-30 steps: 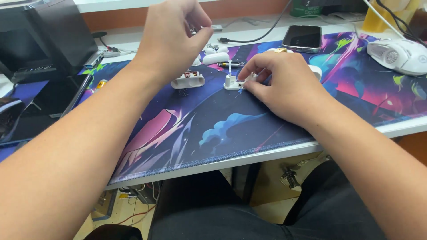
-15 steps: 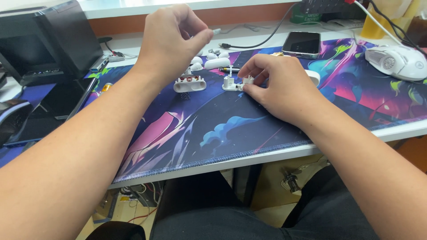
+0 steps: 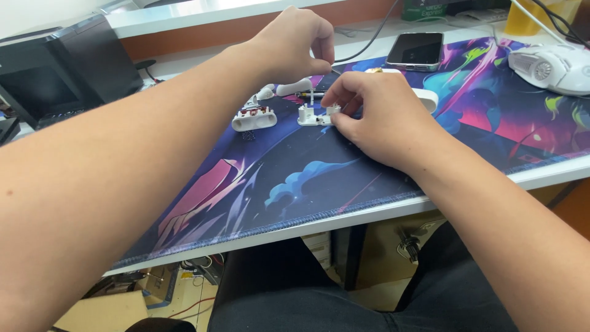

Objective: Assembling the internal components of an AirPod charging case, including the battery and PCB.

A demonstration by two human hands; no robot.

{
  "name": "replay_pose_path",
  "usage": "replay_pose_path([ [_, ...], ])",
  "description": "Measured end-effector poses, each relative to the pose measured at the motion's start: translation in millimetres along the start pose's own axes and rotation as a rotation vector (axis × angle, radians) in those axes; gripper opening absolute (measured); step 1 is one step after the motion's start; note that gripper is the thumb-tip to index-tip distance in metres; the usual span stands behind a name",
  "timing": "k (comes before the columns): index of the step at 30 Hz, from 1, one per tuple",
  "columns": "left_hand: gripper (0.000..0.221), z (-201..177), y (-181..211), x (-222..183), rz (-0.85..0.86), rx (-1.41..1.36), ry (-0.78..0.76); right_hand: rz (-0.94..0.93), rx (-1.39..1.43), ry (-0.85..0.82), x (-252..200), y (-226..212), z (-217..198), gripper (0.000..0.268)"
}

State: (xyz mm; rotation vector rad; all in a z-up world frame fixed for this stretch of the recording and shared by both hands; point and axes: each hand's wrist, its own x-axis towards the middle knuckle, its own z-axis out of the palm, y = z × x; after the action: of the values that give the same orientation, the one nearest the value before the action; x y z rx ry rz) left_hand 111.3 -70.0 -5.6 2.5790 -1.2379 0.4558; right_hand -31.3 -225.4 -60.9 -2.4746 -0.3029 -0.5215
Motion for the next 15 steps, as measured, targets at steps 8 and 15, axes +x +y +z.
replay_pose_path([
  [8,0.006,-8.2,6.8,0.7,-0.236,0.029,-0.102,-0.022,-0.008,0.002,-1.3,-1.0,-1.2,0.011],
  [15,0.006,-14.0,-7.2,-37.1,-0.089,-0.024,0.328,0.137,0.064,-0.035,30.2,-0.6,-21.3,0.014],
])
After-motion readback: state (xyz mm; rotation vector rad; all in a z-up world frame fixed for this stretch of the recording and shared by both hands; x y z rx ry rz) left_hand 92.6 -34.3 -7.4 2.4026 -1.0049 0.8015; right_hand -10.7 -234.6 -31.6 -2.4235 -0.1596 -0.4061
